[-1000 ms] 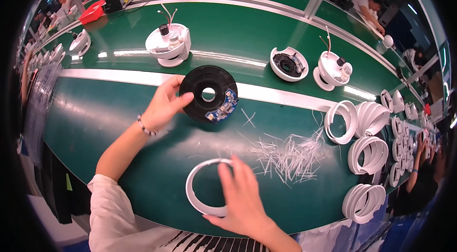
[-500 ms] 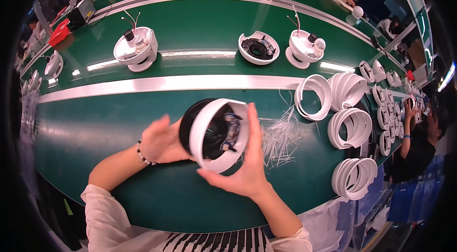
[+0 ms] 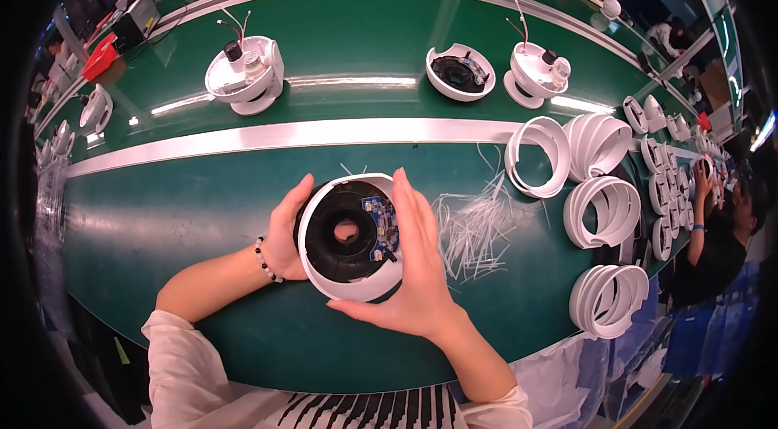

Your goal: Assembling circular plastic housings with electronic circuit boards on a factory assembly line.

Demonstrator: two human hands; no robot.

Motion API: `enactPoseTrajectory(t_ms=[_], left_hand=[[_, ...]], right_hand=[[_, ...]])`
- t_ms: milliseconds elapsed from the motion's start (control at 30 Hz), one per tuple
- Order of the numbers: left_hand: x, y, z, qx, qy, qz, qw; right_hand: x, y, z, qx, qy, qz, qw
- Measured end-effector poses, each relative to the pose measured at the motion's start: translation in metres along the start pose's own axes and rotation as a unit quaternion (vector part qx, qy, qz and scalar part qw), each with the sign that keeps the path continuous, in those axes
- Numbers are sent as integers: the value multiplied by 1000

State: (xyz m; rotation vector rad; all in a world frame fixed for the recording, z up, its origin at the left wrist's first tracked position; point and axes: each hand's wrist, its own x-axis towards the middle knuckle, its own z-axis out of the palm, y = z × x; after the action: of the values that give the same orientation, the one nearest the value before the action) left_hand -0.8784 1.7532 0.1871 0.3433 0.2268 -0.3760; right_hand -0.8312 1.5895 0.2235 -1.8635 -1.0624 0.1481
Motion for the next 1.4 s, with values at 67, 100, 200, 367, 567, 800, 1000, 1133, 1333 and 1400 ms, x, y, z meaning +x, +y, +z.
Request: enactPoseTrajectory(t_ms=[67,100,200,367,567,800,1000,1133,1333,1400], left_hand=[[-3,1,-4,-6,-2,3,1000],[-4,2,-7,-9,-2,-9,1000],[-9,3,-13,-4,4,-18,1000],[-14,2,-20,1,-4,17,1000],[-25,7,-5,13,11,32,999],[-37,20,-35,39,-102,-8,994],[-48,24,-54,41,-162,20,986],[-50,31,-52,69,-140,16,988],[-60,39,-56,47,-92,29,994],[-63,46,-53,67,-100,38,992]], right_hand=[[1,1,2,-28,-2,-14,1000],[1,2,3,-29,-10,-15,999],[1,1,7,59,-5,3,998],[5,-7,14,95,-10,-1,995],[8,-15,32,-87,-24,-32,995],[20,-27,34,-112,-80,-35,990],[28,-27,46,-108,-89,-66,988],[23,-22,69,-119,2,-28,992],[28,-25,89,-106,6,-6,994],[32,-31,94,-125,20,-21,992]])
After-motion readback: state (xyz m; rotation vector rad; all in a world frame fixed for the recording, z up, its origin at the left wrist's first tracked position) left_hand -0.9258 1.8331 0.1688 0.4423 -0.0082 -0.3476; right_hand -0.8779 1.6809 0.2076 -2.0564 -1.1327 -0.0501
